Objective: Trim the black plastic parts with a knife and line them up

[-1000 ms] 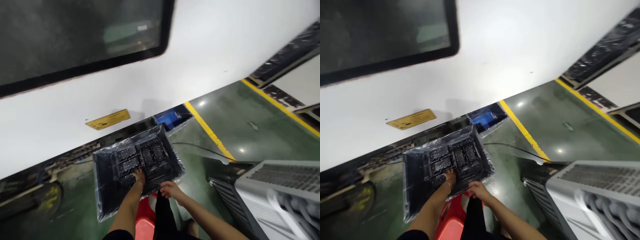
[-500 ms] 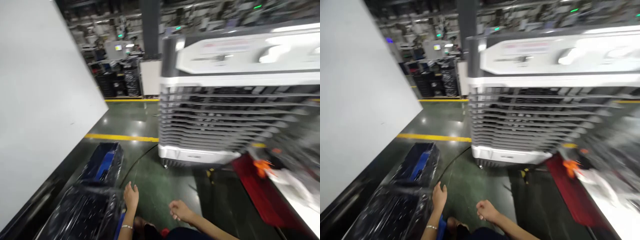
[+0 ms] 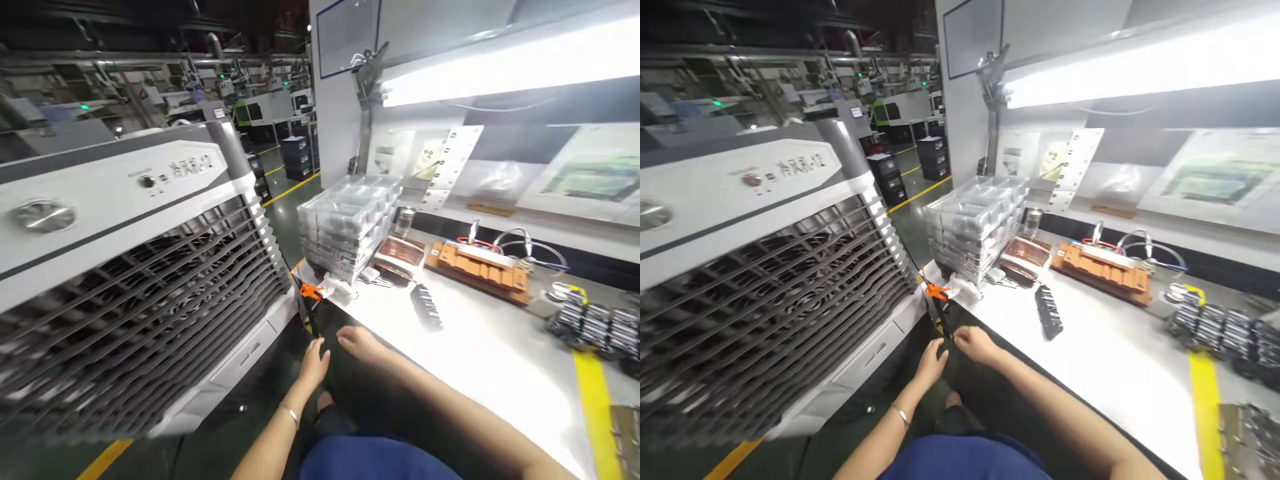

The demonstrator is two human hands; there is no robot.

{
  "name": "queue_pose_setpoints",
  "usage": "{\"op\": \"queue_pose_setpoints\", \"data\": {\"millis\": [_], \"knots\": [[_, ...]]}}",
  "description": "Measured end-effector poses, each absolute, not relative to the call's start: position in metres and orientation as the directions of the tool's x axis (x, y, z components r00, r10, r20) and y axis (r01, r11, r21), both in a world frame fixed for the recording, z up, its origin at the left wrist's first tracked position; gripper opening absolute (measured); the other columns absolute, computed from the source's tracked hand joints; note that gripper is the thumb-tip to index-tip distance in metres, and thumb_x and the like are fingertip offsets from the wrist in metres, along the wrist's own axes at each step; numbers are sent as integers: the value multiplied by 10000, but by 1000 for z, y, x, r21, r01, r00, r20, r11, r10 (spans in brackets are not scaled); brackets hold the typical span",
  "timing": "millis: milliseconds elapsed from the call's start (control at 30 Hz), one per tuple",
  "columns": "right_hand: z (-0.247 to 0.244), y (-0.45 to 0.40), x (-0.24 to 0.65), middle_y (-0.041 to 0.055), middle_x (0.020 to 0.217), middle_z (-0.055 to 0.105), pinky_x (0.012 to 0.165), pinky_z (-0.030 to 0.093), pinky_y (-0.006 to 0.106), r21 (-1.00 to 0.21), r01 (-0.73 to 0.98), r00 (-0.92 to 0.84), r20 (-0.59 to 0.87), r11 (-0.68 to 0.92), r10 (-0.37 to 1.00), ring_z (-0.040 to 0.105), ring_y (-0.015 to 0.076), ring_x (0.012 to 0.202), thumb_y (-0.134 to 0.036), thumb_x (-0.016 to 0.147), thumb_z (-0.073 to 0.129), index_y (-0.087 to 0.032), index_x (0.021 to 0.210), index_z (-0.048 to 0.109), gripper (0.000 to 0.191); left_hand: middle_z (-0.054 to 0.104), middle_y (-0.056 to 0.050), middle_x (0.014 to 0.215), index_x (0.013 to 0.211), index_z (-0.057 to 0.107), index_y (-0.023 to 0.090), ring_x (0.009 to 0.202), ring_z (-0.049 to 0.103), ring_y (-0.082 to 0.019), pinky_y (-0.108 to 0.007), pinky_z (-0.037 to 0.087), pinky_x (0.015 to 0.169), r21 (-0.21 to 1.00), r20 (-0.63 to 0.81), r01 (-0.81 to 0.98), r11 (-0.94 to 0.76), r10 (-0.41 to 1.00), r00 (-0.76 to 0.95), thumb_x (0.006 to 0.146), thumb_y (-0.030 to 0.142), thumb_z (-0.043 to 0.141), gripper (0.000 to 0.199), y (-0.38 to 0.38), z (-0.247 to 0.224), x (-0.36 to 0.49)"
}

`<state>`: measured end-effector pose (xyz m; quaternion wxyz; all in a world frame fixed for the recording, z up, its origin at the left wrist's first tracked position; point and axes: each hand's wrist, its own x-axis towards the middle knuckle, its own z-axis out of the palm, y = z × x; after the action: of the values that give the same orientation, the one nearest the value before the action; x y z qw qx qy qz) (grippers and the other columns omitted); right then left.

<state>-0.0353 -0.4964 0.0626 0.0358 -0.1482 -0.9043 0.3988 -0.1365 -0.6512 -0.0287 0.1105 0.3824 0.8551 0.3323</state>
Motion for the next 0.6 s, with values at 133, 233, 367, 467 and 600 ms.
{"op": "queue_pose_setpoints", "data": {"millis": [133, 233, 367, 467, 600], "knots": [[115, -399, -64, 106, 975, 688, 863, 516, 462, -590, 197, -874, 256, 783, 413, 630, 263, 953, -302, 890, 502, -209, 930, 666, 192, 610, -160, 1266, 1212, 577, 138, 1233, 556, -256, -473, 454, 1064, 619, 358, 748, 239, 762, -540, 863, 182, 517, 356, -538, 6, -173], [161, -331, -105, 152, 1183, 618, 995, 451, 491, -443, 149, -816, 450, 884, 363, 552, 283, 1145, -360, 919, 456, -176, 1102, 626, 311, 527, -176, 1372, 1297, 505, 146, 1334, 458, -268, -510, 386, 1120, 553, 557, 824, 123, 681, -476, 895, 206, 502, 407, -456, 32, -195], [196, -264, -157, 183, 1216, 603, 1020, 427, 510, -234, 77, -808, 555, 969, 198, 547, 296, 1160, -367, 896, 488, -134, 1176, 589, 377, 407, -240, 1466, 1444, 305, 107, 1426, 314, -322, -593, 316, 1136, 469, 724, 880, 72, 539, -430, 921, 208, 481, 561, -369, 45, -208], [194, -235, -176, 134, 937, 692, 904, 502, 447, -118, -12, -853, 519, 993, 51, 640, 252, 910, -338, 844, 546, -133, 1060, 632, 310, 360, -292, 1477, 1504, 134, 93, 1439, 259, -355, -616, 318, 1125, 434, 787, 898, 64, 458, -413, 925, 194, 475, 679, -326, 31, -208], [181, -220, -182, 87, 727, 670, 678, 511, 324, -69, -107, -862, 504, 992, -58, 610, 182, 671, -262, 853, 465, -131, 980, 639, 252, 293, -299, 1509, 1520, -29, 150, 1445, 217, -356, -617, 319, 1125, 398, 834, 916, 54, 395, -386, 929, 178, 472, 775, -298, -2, -210]]}}
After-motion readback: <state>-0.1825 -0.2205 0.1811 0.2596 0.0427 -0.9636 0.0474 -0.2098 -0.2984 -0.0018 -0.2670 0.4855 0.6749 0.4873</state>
